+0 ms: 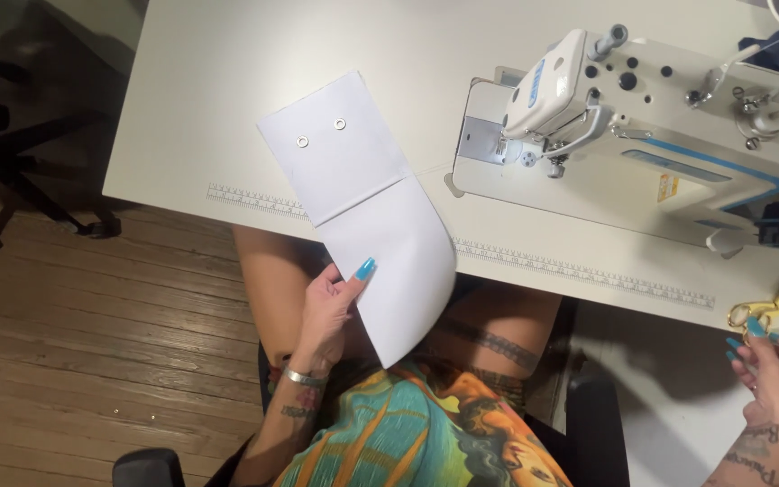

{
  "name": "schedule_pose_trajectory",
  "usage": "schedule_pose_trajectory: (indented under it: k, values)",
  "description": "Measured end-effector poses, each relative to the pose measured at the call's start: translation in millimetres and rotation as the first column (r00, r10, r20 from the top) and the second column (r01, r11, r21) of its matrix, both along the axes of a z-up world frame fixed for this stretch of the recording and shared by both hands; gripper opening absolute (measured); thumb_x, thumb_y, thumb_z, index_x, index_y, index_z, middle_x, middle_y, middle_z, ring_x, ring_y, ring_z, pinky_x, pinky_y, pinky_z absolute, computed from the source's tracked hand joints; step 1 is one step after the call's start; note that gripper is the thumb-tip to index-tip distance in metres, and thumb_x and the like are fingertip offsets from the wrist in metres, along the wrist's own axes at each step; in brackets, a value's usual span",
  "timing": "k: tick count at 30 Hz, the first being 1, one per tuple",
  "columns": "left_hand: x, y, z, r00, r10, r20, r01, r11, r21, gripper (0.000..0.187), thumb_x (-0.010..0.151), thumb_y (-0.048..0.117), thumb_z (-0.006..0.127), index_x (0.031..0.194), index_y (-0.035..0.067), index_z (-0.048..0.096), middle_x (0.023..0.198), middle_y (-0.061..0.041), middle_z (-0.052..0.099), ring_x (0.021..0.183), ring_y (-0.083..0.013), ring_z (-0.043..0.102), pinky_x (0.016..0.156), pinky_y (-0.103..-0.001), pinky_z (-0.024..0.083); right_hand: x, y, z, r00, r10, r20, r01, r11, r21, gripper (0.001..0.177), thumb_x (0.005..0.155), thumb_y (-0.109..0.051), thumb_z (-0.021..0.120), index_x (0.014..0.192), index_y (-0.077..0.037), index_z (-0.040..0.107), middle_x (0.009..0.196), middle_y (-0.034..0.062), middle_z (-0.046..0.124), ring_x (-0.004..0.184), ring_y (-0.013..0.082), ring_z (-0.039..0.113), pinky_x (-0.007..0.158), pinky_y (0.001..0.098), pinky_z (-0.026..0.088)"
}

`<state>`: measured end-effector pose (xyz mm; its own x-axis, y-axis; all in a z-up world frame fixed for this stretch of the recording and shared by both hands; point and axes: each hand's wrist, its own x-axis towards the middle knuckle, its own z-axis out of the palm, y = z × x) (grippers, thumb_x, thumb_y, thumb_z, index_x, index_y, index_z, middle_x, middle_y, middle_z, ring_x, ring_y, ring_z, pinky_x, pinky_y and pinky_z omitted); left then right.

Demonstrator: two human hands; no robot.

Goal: Trimming excess threads from a small white fabric piece with grommets using scissors

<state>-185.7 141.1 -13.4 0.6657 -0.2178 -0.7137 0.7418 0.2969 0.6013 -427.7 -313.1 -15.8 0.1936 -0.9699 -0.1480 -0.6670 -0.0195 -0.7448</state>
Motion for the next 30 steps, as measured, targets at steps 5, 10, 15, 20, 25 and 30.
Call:
schedule_pose_trajectory:
  k: [5, 10, 15, 20, 25, 30]
  values:
    - [-16.4, -0.8, -12.6, 0.988, -0.156, -0.015, 0.157, 0.983, 0.091, 0.049, 0.069, 0.025, 0.062, 0.112, 0.005, 0.049, 0.09, -0.009, 0.067, 0.079, -0.0137, 0.062, 0.064, -0.027, 0.051, -16.1, -11.8, -21.9, 1.0, -0.018, 0.022, 0.019, 0.996, -0.088, 0.037, 0.093, -0.029, 0.073, 0.108, -0.014, 0.042, 0.099, 0.0054, 0.058, 0.074, 0.0067, 0.064, 0.051, 0.0158, 0.055]
    - [-29.3, 0.0, -42.2, 0.983, -0.031, 0.182, 0.021, 0.998, 0.06, 0.007, 0.079, 0.008, 0.053, 0.077, 0.005, 0.048, 0.052, 0.004, 0.038, 0.051, -0.0047, 0.043, 0.051, -0.017, 0.044, -17.0, -20.0, -33.8, 1.0, 0.014, -0.012, -0.016, 0.995, -0.103, 0.036, 0.097, -0.032, 0.068, 0.113, -0.017, 0.039, 0.102, -0.0015, 0.053, 0.076, 0.0021, 0.059, 0.054, 0.0138, 0.054]
    - [-15.8, 5.2, -43.8, 0.966, -0.056, 0.253, 0.019, 0.989, 0.145, 0.013, 0.083, 0.02, 0.054, 0.079, 0.007, 0.052, 0.064, 0.001, 0.054, 0.059, -0.0063, 0.052, 0.059, -0.018, 0.047, -11.5, -2.9, -17.9, 0.999, -0.017, -0.038, 0.012, 0.989, -0.147, 0.041, 0.094, -0.031, 0.068, 0.117, -0.011, 0.04, 0.105, 0.0034, 0.056, 0.081, 0.0069, 0.063, 0.053, 0.0141, 0.055]
    - [2.2, 6.2, -10.5, 0.906, -0.205, 0.37, -0.004, 0.87, 0.492, 0.033, 0.084, 0.027, 0.057, 0.057, 0.015, 0.042, 0.051, 0.008, 0.033, 0.049, -0.0043, 0.028, 0.047, -0.018, 0.021, -22.2, -2.8, -17.3, 0.996, 0.004, -0.092, -0.038, 0.926, -0.375, 0.045, 0.099, -0.035, 0.077, 0.109, -0.001, 0.051, 0.106, 0.0105, 0.055, 0.083, 0.0186, 0.063, 0.056, 0.0242, 0.059]
    - [28.4, -11.6, 41.9, 0.942, -0.3, 0.149, 0.064, 0.597, 0.8, 0.028, 0.089, 0.034, 0.046, 0.085, 0.013, 0.064, 0.05, 0.002, 0.051, 0.044, -0.0073, 0.044, 0.041, -0.022, 0.03, -42.4, -19.0, -13.9, 0.92, 0.109, -0.376, -0.32, 0.764, -0.56, 0.034, 0.104, -0.028, 0.079, 0.1, -0.007, 0.053, 0.076, 0.0062, 0.061, 0.067, 0.0209, 0.062, 0.063, 0.036, 0.045]
    - [50.8, -12.8, 10.0, 0.925, -0.289, 0.245, -0.052, 0.543, 0.838, 0.04, 0.077, 0.043, 0.064, 0.093, 0.007, 0.061, 0.068, -0.002, 0.056, 0.059, -0.0111, 0.046, 0.054, -0.026, 0.037, -15.2, 1.7, 15.0, 0.876, 0.229, -0.425, -0.465, 0.633, -0.618, 0.017, 0.087, -0.011, 0.076, 0.093, 0.0, 0.064, 0.08, 0.0101, 0.064, 0.072, 0.0234, 0.061, 0.07, 0.0318, 0.047]
